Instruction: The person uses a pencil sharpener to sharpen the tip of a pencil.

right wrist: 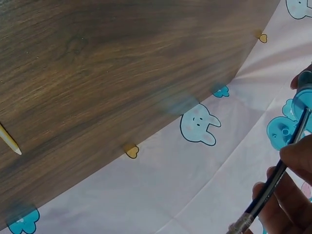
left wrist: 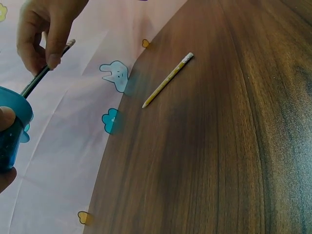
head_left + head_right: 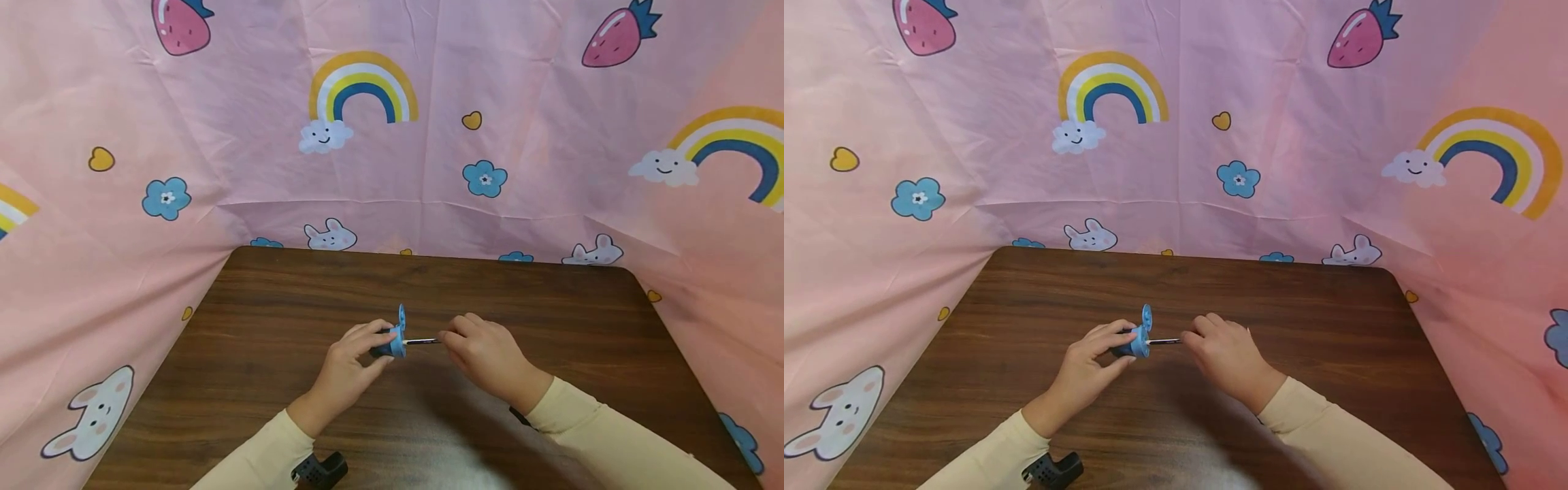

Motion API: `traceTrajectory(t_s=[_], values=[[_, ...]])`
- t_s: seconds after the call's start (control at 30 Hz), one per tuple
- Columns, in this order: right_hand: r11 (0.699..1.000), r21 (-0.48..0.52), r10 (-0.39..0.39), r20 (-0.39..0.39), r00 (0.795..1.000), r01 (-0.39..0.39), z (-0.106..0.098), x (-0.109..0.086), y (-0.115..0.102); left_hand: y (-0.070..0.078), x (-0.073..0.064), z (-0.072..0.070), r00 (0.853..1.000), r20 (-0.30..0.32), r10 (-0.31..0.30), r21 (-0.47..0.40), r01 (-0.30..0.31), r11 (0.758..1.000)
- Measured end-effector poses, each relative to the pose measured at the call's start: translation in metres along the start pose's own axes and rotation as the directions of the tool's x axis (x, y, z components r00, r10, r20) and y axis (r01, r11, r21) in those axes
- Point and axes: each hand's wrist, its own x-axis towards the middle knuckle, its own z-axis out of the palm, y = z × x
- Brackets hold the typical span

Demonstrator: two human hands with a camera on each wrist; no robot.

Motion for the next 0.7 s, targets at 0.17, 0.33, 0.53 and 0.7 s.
traceTrajectory(t_s=[0.17, 0.33, 0.53, 0.7], values=[[1.0, 0.006, -0.002, 0.02, 1.0, 0.002, 0.001, 0.002, -0.001, 0.001, 0.001, 0.001, 1.0, 0.023, -0.019, 0.001, 0.019, 1.0], [1.0, 0.017, 0.013, 0.01, 1.0, -0.013, 0.004, -0.001, -0.004, -0.001, 0.0, 0.004, 1.0, 0.024, -0.014, 0.002, 0.014, 1.0], [0.999, 0.036, 0.031, 0.011, 0.999, -0.031, 0.008, -0.001, -0.011, 0.001, -0.003, 0.005, 0.998, 0.047, -0.032, 0.008, 0.032, 0.999], [0.997, 0.054, 0.052, 0.009, 0.999, -0.052, 0.008, 0.001, -0.014, -0.002, -0.004, 0.005, 0.999, 0.035, -0.007, 0.015, 0.007, 1.0]])
